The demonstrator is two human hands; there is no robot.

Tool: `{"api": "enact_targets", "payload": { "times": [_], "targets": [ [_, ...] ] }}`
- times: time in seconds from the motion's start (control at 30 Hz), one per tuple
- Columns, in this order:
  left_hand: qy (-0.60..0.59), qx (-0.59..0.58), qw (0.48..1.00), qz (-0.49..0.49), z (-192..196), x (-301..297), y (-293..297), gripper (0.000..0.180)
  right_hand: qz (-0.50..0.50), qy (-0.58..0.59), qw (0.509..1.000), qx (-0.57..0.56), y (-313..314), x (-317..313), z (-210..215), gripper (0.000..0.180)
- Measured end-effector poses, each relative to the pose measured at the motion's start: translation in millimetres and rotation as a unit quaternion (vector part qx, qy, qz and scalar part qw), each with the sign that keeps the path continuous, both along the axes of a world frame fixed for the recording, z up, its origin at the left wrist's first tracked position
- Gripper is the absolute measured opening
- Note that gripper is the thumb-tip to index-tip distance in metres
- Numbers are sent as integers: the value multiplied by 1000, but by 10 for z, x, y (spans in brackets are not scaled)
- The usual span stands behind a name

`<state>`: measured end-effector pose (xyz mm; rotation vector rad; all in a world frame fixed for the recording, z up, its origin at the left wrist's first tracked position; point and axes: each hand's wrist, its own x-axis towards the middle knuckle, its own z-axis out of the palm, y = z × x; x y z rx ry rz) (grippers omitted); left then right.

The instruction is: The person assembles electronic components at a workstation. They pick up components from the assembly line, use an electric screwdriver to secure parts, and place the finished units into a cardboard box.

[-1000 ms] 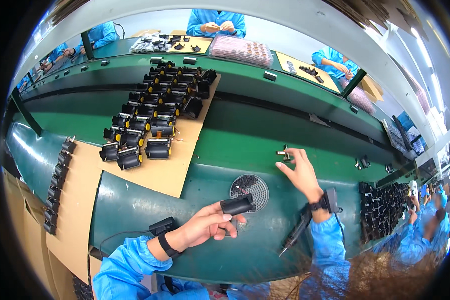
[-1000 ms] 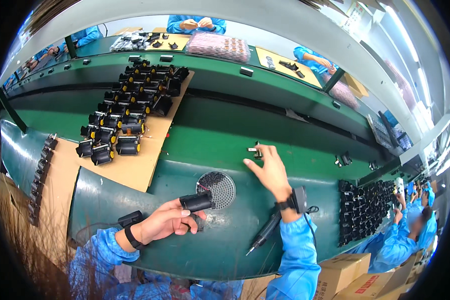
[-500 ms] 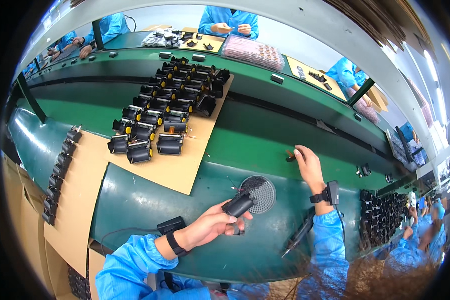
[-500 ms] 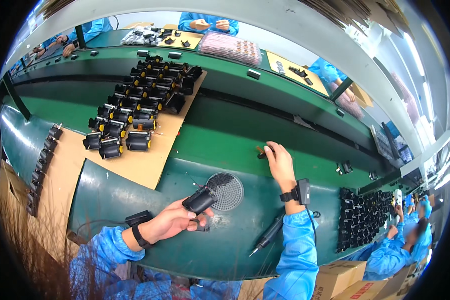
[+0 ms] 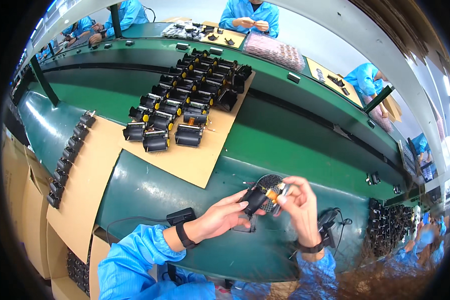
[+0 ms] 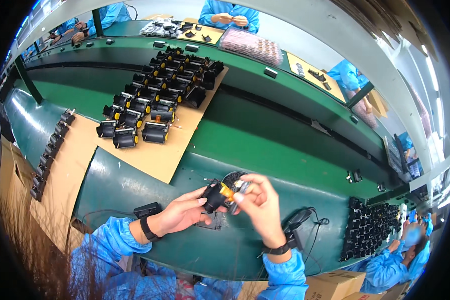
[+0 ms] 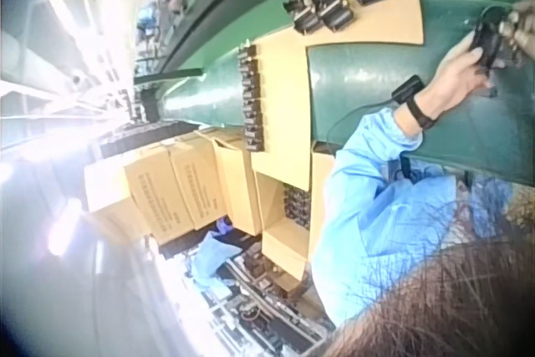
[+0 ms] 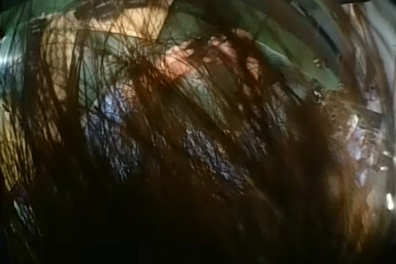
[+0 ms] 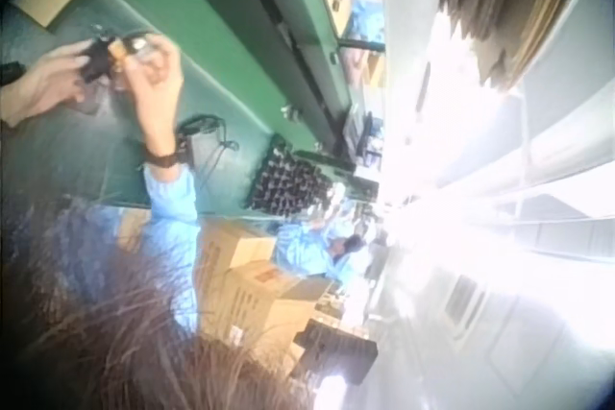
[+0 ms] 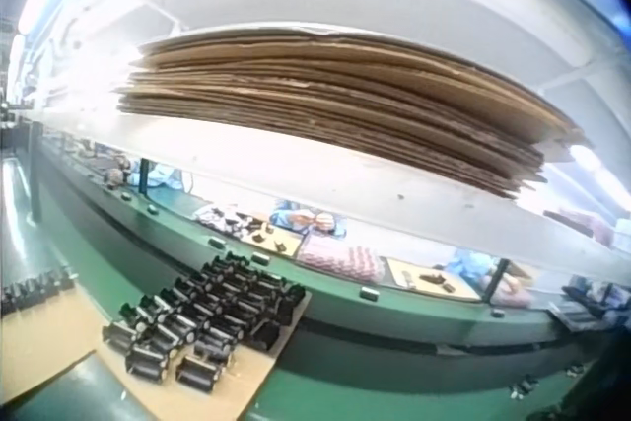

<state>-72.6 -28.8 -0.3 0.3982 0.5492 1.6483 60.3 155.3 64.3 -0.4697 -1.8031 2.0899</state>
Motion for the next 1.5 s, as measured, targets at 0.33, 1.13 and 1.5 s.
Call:
{"api": "enact_targets", "payload": {
  "times": [0.33, 1.13, 1.5],
  "targets": [
    [79, -12, 995, 66, -144, 80, 7, 68, -76, -20, 987, 143, -310, 95, -381, 37],
    [377, -46, 904, 199, 9, 198, 13, 53, -121, -5, 921, 369, -295, 168, -373, 57],
    [307, -99, 944, 74, -107, 215, -73, 51, -21, 22, 946, 322, -237, 71, -498, 34]
  ]
}}
